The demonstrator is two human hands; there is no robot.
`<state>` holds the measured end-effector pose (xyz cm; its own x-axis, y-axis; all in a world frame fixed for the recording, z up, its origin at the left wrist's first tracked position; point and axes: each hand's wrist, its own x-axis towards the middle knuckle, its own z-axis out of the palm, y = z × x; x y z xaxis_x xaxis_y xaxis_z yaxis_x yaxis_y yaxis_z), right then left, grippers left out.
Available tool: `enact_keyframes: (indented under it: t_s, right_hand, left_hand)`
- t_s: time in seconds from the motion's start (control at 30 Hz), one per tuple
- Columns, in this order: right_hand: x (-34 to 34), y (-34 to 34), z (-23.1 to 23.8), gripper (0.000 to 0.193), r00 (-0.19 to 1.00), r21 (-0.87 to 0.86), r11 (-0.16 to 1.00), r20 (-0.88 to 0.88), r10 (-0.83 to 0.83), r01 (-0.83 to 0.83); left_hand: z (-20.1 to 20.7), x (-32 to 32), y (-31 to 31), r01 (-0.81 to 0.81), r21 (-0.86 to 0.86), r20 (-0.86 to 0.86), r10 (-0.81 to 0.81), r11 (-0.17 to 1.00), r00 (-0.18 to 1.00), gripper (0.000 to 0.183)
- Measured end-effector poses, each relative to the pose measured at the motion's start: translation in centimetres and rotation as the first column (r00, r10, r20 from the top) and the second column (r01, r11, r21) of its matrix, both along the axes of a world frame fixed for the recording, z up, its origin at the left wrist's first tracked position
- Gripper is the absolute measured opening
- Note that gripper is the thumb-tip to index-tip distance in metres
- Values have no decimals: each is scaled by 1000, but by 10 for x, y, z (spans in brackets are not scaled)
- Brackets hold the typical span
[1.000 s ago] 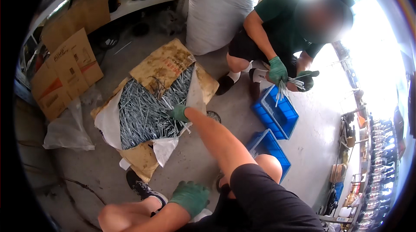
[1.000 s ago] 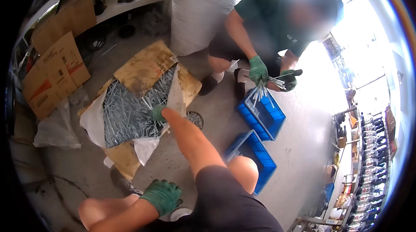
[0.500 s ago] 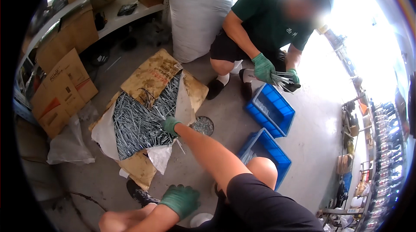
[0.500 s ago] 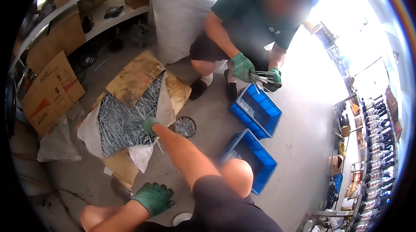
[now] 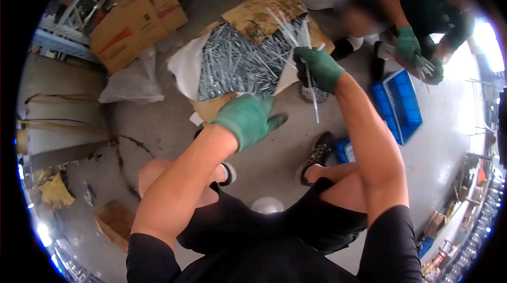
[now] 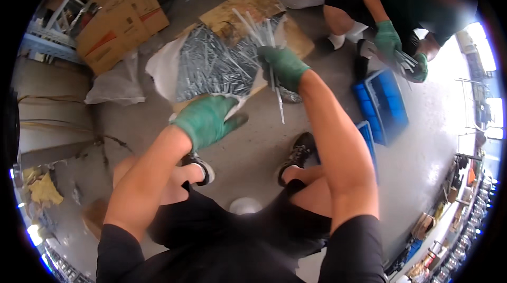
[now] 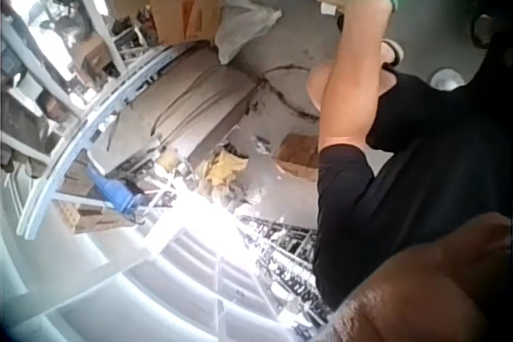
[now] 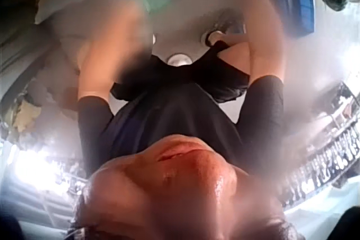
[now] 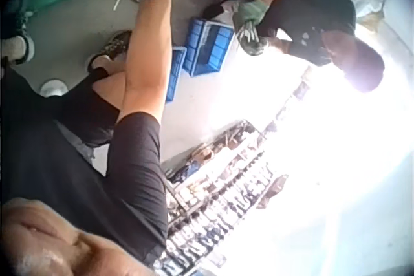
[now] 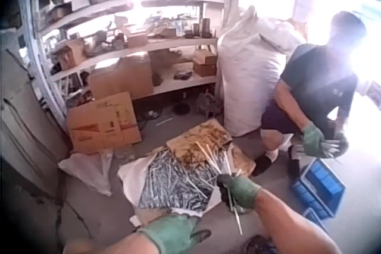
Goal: The person sorts metal pins from a large bag by hand, picking up bunches of pins, aligning them, and placing them into blue plastic bins.
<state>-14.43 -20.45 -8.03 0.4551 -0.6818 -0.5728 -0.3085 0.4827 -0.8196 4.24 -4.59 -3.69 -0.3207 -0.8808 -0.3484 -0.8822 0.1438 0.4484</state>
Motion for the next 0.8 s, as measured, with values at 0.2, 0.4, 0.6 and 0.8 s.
enact_keyframes:
  t_s: [0.2,0.4,0.6,0.8]
  right_hand:
    - [17,52,67,26,972,153,987,221,-80,47]
    - [-9,120,104,32,827,422,881,559,-66,-215]
    - [-8,131,94,21,848,385,918,513,-131,-92]
    - [-22,124,85,36,922,341,940,360,-139,9]
  left_hand:
    - [-20,16,-17,-415,552,-694,674,724,254,57]
    - [10,-21,-6,11,535,-826,525,845,-207,41]
    - [26,-19,12,17,650,-726,627,760,-282,34]
    - [10,-25,5,13,554,-812,544,832,-210,37]
